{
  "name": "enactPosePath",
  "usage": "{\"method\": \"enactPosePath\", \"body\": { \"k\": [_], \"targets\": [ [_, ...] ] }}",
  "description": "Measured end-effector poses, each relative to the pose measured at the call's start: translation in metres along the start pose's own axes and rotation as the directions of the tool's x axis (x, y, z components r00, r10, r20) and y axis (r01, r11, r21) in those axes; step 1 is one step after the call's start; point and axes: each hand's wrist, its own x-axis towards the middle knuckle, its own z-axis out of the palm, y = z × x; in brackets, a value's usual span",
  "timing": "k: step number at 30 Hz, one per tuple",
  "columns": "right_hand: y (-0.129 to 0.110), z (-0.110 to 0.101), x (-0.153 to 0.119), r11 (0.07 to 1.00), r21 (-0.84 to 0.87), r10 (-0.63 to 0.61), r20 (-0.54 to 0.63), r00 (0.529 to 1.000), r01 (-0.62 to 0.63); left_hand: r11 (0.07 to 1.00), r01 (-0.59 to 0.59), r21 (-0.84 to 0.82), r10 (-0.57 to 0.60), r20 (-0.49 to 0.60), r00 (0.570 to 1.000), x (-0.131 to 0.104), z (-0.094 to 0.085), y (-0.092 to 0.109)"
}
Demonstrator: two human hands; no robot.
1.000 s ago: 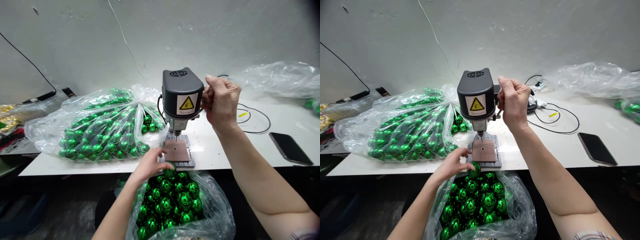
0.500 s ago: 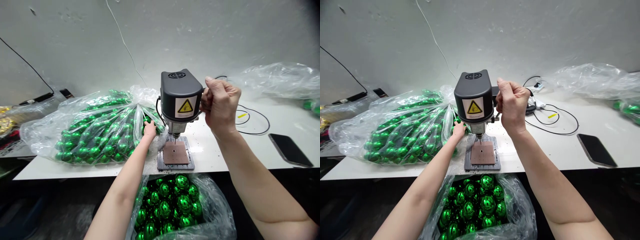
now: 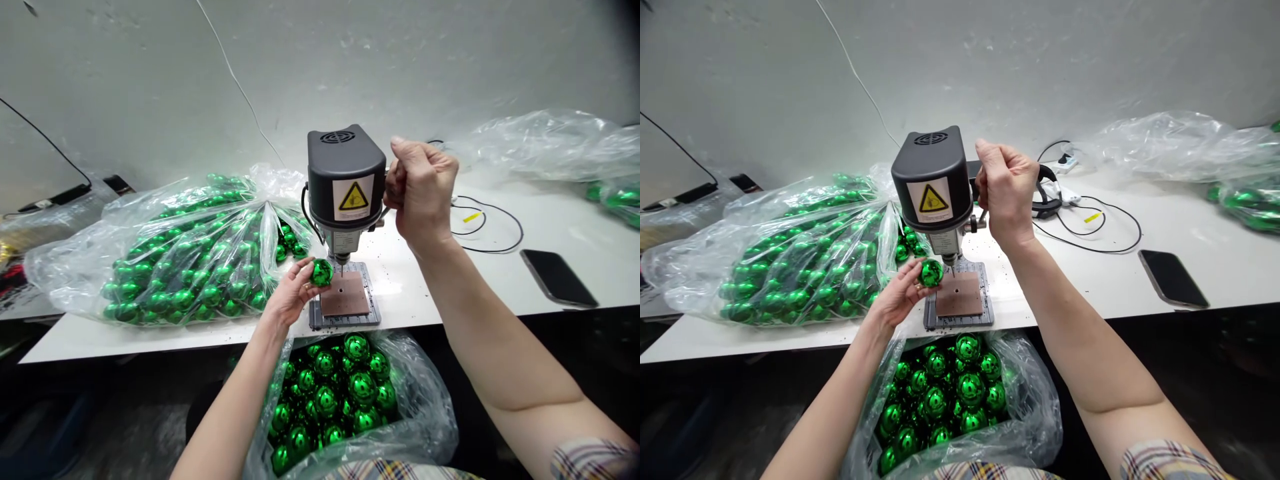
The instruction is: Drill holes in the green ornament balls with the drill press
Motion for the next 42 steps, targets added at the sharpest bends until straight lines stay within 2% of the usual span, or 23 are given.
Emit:
{"method": "enactPosePath", "body": {
  "k": [3, 6, 11, 18, 24, 28, 34, 38, 42],
  "targets": [
    [0.005, -0.003, 0.008, 1.000, -0.027, -0.003, 0.074, 0.997, 0.005, 0.998, 0.068, -0.001, -0.068, -0.025, 0.997, -0.006, 0.004, -0.020],
    [0.012, -0.004, 0.022, 0.998, -0.034, 0.061, 0.113, 0.992, -0.057, 0.999, 0.040, 0.002, -0.039, -0.087, 0.995, -0.001, 0.002, -0.031],
    [0.021, -0.004, 0.038, 0.991, -0.039, 0.132, 0.126, 0.983, -0.128, 1.000, -0.023, -0.005, 0.023, -0.096, 0.995, 0.006, 0.001, -0.040],
    [0.018, -0.001, 0.032, 0.996, -0.012, 0.087, 0.076, 0.993, -0.087, 0.941, -0.220, 0.257, 0.244, -0.063, 0.968, 0.015, -0.002, -0.060],
    [0.012, 0.001, 0.029, 0.992, -0.039, 0.121, 0.084, 0.989, -0.118, 0.920, -0.246, 0.306, 0.259, -0.004, 0.966, 0.029, -0.004, -0.076],
    [0.009, 0.003, 0.028, 0.990, -0.053, 0.137, 0.067, 0.988, -0.134, 0.865, -0.293, 0.408, 0.296, 0.057, 0.953, 0.033, -0.003, -0.079],
    [0.016, -0.002, 0.032, 0.991, -0.087, 0.115, 0.109, 0.987, -0.106, 0.713, -0.411, 0.568, 0.407, 0.142, 0.902, 0.019, 0.004, -0.071],
    [0.019, -0.004, 0.034, 0.992, -0.101, 0.094, 0.137, 0.986, -0.081, 0.703, -0.418, 0.576, 0.414, 0.147, 0.898, 0.017, 0.007, -0.070],
    [0.015, -0.004, 0.030, 0.994, -0.090, 0.080, 0.123, 0.989, -0.069, 0.718, -0.417, 0.557, 0.394, 0.169, 0.903, 0.024, 0.003, -0.078]
  ]
}}
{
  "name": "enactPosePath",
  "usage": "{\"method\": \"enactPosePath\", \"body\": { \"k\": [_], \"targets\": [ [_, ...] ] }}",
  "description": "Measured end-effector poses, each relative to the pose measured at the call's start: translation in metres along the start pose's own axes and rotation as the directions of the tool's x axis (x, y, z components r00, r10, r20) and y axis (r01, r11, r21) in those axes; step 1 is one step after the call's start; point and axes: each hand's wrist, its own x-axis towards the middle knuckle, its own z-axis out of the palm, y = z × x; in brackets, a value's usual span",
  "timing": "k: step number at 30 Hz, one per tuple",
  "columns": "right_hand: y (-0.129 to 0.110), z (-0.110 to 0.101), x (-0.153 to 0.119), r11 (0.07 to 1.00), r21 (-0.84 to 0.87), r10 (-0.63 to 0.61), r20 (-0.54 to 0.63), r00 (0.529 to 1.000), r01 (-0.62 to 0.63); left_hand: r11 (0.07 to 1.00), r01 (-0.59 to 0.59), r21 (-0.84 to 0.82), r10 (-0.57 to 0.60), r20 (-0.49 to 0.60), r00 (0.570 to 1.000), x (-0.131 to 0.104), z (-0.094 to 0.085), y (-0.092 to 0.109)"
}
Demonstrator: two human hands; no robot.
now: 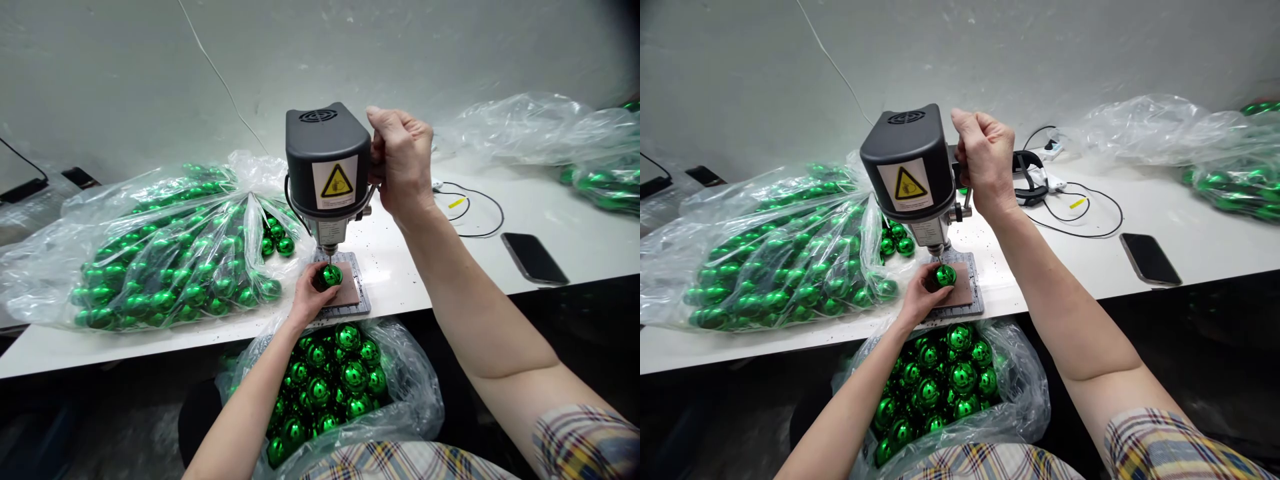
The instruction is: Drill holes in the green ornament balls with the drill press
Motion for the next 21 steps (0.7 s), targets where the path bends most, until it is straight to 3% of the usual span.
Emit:
{"method": "enactPosePath", "body": {
  "k": [4, 9, 15, 21],
  "targets": [
    [-0.010, 0.001, -0.015, 0.999, 0.017, -0.048, -0.008, 0.999, 0.048, 0.996, 0.065, -0.054, -0.064, 0.026, 0.998, -0.001, -0.001, -0.009],
    [-0.018, -0.003, -0.049, 0.978, 0.053, -0.201, -0.011, 0.980, 0.201, 0.997, 0.070, -0.032, -0.069, 0.027, 0.997, -0.001, -0.001, -0.009],
    [-0.001, -0.009, -0.079, 0.916, 0.068, -0.391, -0.063, 0.918, 0.394, 0.992, 0.084, -0.089, -0.083, 0.019, 0.996, -0.001, 0.000, -0.009],
    [0.018, -0.016, -0.093, 0.877, 0.001, -0.479, -0.042, 0.877, 0.480, 0.990, 0.086, -0.110, -0.085, 0.013, 0.996, -0.001, 0.001, -0.007]
  ]
}}
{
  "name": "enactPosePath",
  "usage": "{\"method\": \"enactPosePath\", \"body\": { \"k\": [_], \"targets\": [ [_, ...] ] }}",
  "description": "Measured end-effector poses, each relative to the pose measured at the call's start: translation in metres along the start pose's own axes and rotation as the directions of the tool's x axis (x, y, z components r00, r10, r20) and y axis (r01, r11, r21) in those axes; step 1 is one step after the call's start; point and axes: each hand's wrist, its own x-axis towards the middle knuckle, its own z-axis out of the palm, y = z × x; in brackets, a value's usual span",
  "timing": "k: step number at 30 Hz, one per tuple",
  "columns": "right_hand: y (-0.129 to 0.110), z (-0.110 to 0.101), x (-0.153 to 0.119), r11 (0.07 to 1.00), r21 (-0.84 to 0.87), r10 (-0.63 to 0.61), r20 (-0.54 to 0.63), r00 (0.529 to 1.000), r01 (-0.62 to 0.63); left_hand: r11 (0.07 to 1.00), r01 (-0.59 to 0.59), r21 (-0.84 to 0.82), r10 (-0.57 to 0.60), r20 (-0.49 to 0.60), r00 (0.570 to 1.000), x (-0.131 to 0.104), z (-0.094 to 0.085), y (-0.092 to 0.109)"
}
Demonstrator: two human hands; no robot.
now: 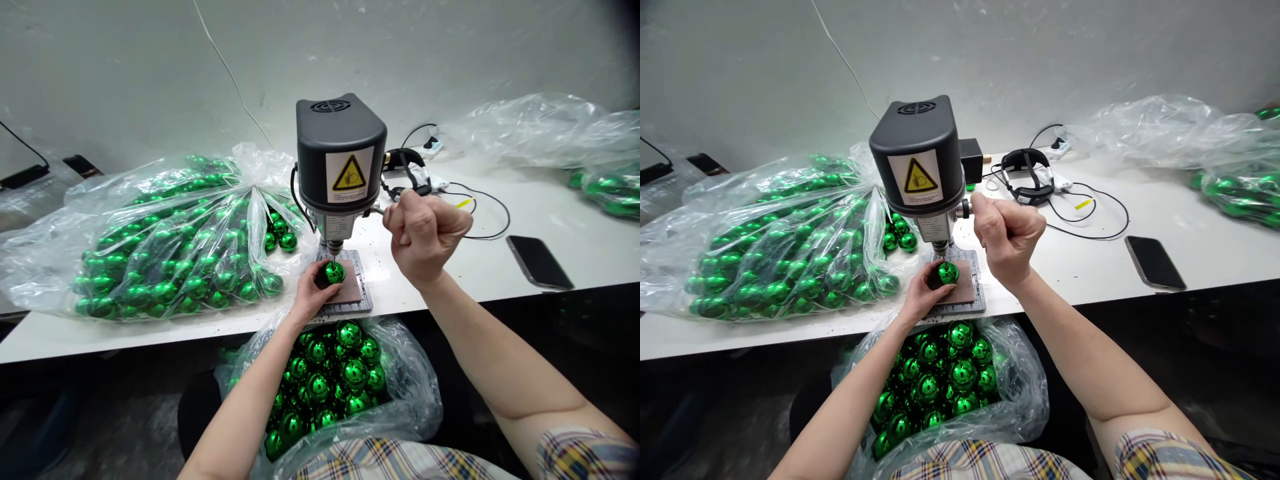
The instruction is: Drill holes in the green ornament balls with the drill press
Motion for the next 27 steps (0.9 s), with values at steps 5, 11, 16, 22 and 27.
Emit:
{"method": "enactPosePath", "body": {
  "k": [5, 11, 16, 22, 27],
  "targets": [
    [0.016, -0.011, -0.012, 0.991, -0.031, -0.132, 0.038, 0.991, 0.133, 1.000, -0.010, 0.000, 0.010, -0.006, 1.000, -0.001, 0.001, 0.003],
    [0.025, -0.017, -0.016, 0.963, -0.006, -0.266, 0.128, 0.955, 0.269, 0.999, -0.029, 0.025, 0.029, -0.001, 1.000, -0.001, 0.001, 0.006],
    [0.026, -0.021, -0.023, 0.947, 0.006, -0.314, 0.204, 0.927, 0.320, 0.998, -0.051, 0.024, 0.051, -0.002, 0.999, -0.002, -0.002, 0.004],
    [0.006, -0.001, 0.005, 0.998, 0.004, -0.062, 0.002, 0.998, 0.062, 0.997, -0.057, 0.055, 0.057, 0.000, 0.998, 0.002, 0.001, -0.003],
    [-0.009, 0.022, 0.059, 0.943, 0.065, 0.329, -0.045, 0.943, -0.326, 0.972, 0.000, 0.235, 0.036, -0.148, 0.988, -0.014, 0.000, 0.015]
  ]
}}
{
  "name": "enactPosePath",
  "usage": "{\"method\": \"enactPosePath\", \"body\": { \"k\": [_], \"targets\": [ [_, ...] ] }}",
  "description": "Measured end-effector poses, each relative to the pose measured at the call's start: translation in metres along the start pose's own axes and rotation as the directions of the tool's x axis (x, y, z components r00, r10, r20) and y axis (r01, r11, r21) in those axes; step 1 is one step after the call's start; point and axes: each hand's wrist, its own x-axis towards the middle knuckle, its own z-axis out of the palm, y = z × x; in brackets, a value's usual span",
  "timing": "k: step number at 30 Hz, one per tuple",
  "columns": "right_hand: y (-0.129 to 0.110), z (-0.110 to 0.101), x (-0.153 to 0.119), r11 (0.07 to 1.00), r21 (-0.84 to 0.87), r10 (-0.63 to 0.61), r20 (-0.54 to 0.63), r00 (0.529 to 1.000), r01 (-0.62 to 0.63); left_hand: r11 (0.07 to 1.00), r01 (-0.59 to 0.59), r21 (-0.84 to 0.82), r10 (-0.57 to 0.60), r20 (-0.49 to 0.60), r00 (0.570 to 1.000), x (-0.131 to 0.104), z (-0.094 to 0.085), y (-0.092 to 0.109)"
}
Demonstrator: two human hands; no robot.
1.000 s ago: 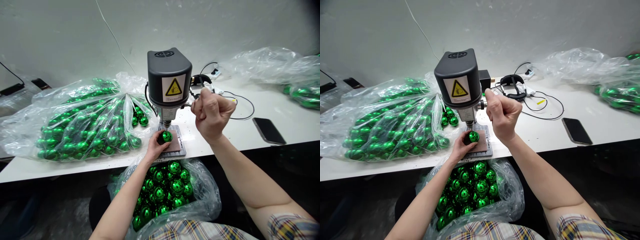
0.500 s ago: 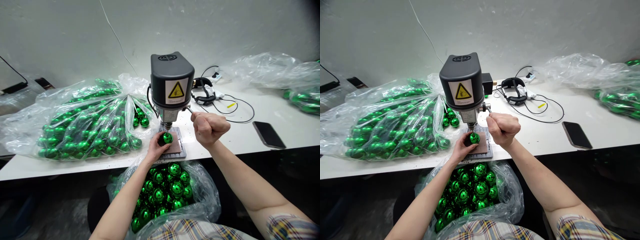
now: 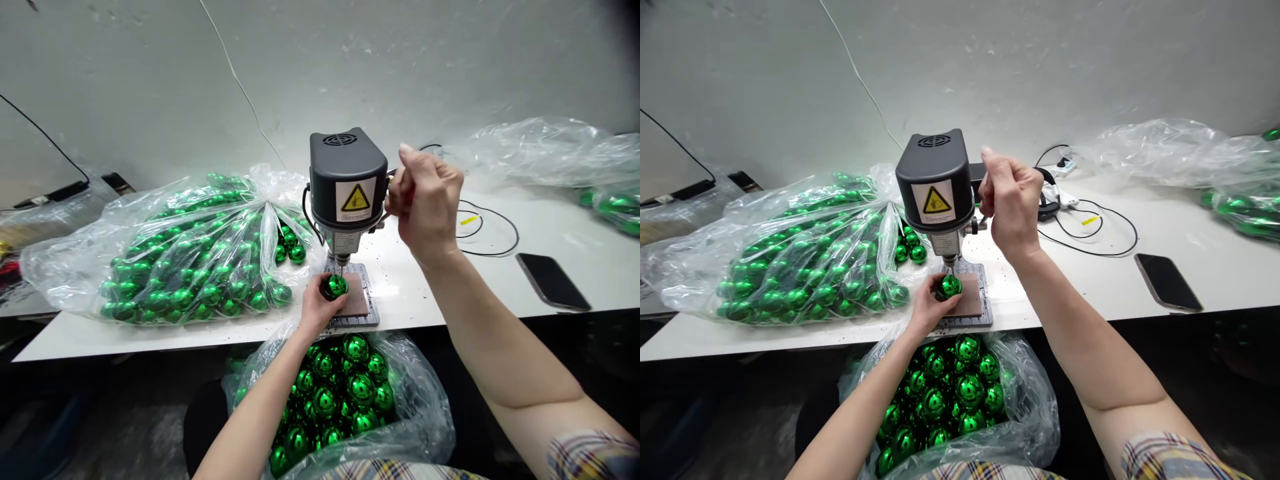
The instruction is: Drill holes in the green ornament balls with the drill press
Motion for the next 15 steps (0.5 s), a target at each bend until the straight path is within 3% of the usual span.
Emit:
{"method": "enactPosePath", "body": {
  "k": [2, 4, 6, 8, 11, 15],
  "targets": [
    [-0.001, 0.004, 0.011, 0.995, 0.030, 0.096, -0.014, 0.995, -0.095, 0.993, -0.015, 0.117, 0.012, 0.021, 1.000, -0.013, -0.018, 0.013],
    [0.003, 0.005, 0.015, 0.992, 0.051, 0.119, -0.032, 0.992, -0.118, 0.984, -0.042, 0.173, 0.011, 0.177, 0.984, -0.020, -0.042, 0.026],
    [0.007, 0.004, 0.016, 0.993, 0.065, 0.100, -0.035, 0.994, -0.097, 0.981, -0.050, 0.186, -0.004, 0.280, 0.960, -0.012, -0.064, 0.036],
    [0.010, 0.004, 0.014, 0.996, 0.065, 0.064, -0.028, 0.998, -0.062, 0.977, -0.047, 0.207, 0.009, 0.181, 0.983, 0.015, -0.077, 0.040],
    [0.012, 0.003, 0.013, 0.998, 0.058, 0.032, -0.014, 0.999, -0.031, 0.936, -0.007, 0.353, 0.045, -0.100, 0.994, 0.073, -0.075, 0.032],
    [0.012, 0.003, 0.013, 0.999, 0.043, 0.031, 0.002, 1.000, -0.031, 0.793, 0.179, 0.583, -0.116, -0.145, 0.983, 0.129, -0.054, 0.009]
  ]
}}
